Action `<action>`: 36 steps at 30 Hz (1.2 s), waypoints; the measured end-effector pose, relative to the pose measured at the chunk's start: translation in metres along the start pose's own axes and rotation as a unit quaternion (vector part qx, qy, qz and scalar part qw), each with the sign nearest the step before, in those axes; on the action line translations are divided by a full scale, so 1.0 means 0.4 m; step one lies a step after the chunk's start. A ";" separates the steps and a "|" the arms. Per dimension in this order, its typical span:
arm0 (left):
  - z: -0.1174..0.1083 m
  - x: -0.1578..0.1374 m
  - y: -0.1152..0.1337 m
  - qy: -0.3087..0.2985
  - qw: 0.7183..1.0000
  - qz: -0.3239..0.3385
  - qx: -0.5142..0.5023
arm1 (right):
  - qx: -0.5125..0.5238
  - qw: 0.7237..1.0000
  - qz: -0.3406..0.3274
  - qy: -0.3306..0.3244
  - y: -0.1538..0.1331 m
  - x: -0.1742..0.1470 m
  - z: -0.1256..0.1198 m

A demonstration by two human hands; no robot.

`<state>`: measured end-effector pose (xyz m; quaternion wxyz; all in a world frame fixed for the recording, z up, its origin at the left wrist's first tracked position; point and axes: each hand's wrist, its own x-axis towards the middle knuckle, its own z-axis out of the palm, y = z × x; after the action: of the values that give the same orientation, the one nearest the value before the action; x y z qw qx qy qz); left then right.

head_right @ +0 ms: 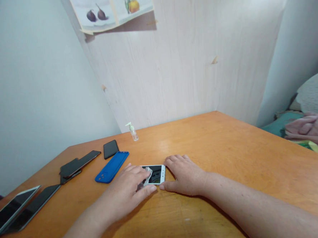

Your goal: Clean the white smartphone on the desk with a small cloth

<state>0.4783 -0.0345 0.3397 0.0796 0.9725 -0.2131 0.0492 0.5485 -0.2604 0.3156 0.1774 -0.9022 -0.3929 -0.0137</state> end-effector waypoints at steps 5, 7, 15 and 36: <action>-0.003 0.000 0.006 -0.002 1.000 0.001 -0.002 | 0.002 1.000 -0.001 0.004 0.002 0.000 0.004; 0.012 0.002 0.001 -0.007 1.000 -0.009 -0.009 | 0.000 1.000 -0.003 0.006 0.004 -0.001 0.008; -0.002 0.004 0.023 0.002 1.000 0.003 -0.012 | -0.003 1.000 -0.003 0.005 0.006 -0.001 0.007; 0.031 0.008 0.020 -0.016 0.999 0.003 -0.042 | -0.009 1.000 -0.006 0.004 0.014 -0.001 0.014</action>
<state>0.4785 -0.0453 0.3292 0.1170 0.9683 -0.2192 0.0246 0.5516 -0.2622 0.3087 0.1707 -0.9012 -0.3979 -0.0218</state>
